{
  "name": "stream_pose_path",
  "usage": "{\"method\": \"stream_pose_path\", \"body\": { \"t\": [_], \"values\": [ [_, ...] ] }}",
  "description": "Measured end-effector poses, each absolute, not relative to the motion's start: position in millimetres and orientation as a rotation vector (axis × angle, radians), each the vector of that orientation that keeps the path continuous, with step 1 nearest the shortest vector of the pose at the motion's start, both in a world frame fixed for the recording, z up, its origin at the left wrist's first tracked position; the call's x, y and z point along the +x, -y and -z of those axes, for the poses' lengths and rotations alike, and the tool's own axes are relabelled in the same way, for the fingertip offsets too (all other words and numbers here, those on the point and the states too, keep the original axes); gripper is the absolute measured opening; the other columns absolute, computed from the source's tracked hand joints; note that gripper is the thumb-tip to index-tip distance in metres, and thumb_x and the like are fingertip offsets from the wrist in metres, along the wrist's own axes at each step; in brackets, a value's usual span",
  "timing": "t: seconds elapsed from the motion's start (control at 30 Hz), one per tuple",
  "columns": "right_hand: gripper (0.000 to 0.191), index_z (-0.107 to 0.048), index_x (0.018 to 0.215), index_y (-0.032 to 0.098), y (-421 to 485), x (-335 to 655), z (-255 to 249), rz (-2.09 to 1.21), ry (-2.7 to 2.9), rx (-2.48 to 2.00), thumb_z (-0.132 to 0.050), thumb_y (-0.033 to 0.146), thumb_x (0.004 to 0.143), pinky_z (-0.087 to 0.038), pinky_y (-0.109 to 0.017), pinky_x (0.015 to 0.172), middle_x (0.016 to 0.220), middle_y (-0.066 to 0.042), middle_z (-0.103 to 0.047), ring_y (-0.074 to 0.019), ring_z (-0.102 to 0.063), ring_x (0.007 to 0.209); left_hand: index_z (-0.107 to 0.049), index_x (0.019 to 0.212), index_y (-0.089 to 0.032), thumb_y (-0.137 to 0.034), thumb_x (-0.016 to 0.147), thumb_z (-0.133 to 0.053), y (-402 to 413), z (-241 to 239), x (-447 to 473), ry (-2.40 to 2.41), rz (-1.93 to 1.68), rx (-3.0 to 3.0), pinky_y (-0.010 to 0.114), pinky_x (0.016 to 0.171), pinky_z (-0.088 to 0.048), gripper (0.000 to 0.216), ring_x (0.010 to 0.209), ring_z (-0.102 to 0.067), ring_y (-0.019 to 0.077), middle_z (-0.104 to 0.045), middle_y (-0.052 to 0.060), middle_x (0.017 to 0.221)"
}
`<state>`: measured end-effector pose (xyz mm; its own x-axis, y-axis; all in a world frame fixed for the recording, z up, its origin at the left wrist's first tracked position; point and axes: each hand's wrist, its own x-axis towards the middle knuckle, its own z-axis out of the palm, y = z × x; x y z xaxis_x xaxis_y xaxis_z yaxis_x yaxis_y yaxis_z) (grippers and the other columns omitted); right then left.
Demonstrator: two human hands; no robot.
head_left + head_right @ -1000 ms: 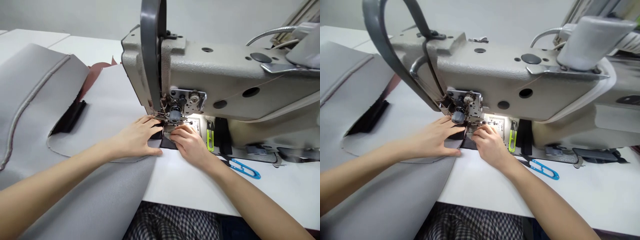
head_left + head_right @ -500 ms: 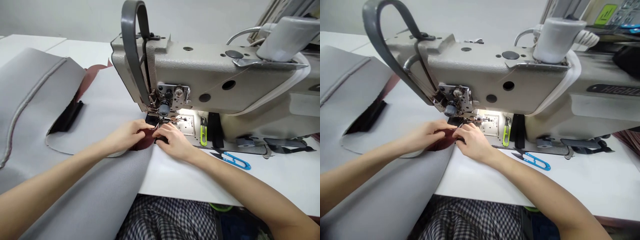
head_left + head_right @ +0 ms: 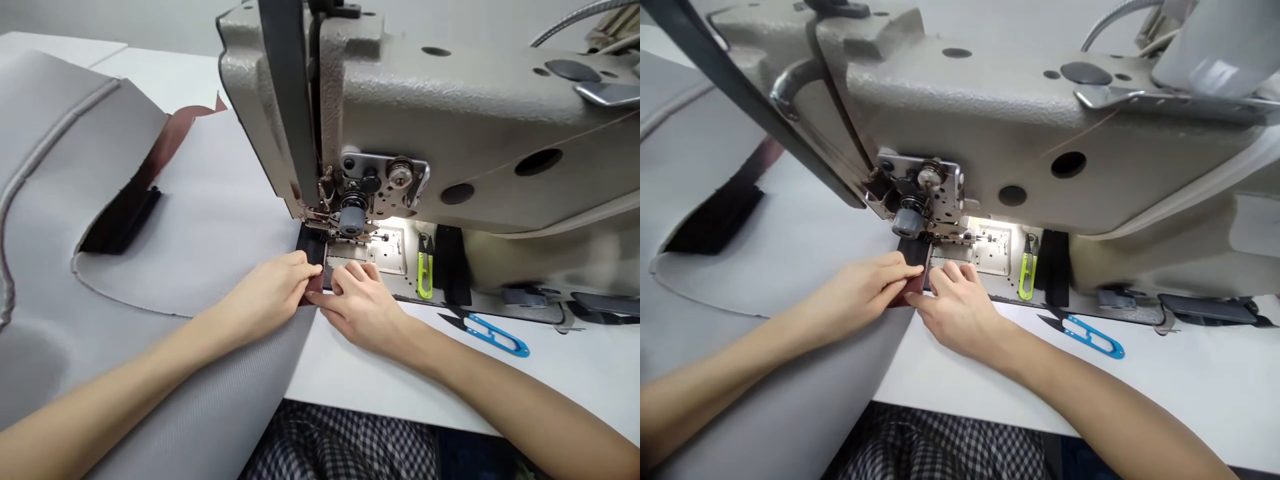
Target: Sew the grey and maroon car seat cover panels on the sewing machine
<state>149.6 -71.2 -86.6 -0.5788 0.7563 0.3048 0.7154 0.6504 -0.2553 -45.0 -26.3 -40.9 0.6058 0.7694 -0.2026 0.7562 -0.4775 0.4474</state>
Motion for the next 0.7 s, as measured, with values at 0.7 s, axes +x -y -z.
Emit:
{"method": "stream_pose_path", "body": {
  "t": [0.7],
  "values": [
    [0.025,-0.073,0.112,0.034,46.7,147.9,81.7,-0.319,2.419,-1.355,-0.053,0.027,0.099,-0.030,-0.037,0.083,0.091,-0.005,-0.051,-0.0210,-0.043,0.091,-0.060,0.098,-0.013,-0.004,0.089,-0.038,1.2,50.7,-33.9,-1.169,0.175,2.660,0.037,0.084,-0.049,0.025,0.094,-0.054,0.0230,-0.061,0.010,0.103]
  ]
}}
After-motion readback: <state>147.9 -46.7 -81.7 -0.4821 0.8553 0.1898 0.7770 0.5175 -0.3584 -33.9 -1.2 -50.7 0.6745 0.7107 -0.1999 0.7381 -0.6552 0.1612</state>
